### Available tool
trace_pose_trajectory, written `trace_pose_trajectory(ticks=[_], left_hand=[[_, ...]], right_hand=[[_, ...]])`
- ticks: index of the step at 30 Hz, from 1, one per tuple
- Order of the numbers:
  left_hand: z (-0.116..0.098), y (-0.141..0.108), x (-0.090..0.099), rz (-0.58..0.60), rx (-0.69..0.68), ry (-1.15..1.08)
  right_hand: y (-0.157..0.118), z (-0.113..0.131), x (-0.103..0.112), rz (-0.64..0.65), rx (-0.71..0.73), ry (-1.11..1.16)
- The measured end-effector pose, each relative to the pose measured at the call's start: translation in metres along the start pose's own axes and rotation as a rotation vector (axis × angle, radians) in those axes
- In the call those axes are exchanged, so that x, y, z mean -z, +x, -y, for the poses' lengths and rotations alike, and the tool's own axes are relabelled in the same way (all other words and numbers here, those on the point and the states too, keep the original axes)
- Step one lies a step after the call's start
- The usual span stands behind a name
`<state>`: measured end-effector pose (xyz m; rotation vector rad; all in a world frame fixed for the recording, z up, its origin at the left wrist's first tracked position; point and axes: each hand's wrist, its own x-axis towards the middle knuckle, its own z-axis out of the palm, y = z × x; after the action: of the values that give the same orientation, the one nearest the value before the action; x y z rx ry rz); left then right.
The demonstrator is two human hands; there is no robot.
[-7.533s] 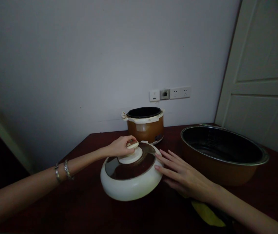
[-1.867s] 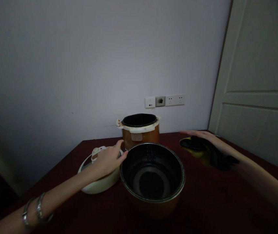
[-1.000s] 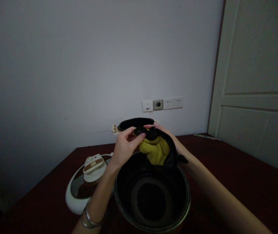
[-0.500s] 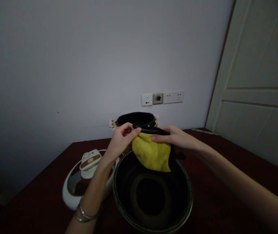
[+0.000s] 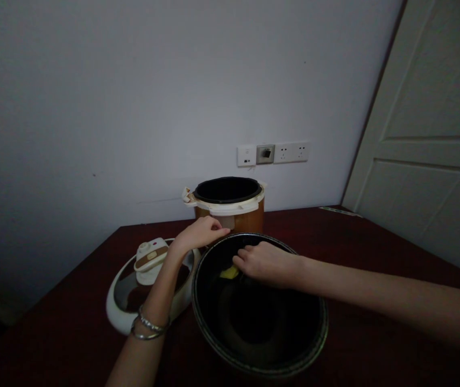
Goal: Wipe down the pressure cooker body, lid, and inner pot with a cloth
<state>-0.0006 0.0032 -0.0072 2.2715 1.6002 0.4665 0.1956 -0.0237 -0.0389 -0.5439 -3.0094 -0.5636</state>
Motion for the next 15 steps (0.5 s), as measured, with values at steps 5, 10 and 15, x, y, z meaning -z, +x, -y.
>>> trace_pose_trajectory(ticks=[5, 10, 15], left_hand=[[0.003, 0.0, -0.01, 0.16, -0.05, 0.143], [0.015, 0.007, -0.034, 0.136, -0.067, 0.189], [0.024, 0.01, -0.047, 0.082, -0.037, 0.009]], right_hand=[[0.012, 0.017, -0.03, 0.177, 0.165, -0.001], [0.011, 0.02, -0.037, 0.425, 0.27, 0.147], [0.008, 0.01, -0.032, 0.38, 0.267, 0.366]])
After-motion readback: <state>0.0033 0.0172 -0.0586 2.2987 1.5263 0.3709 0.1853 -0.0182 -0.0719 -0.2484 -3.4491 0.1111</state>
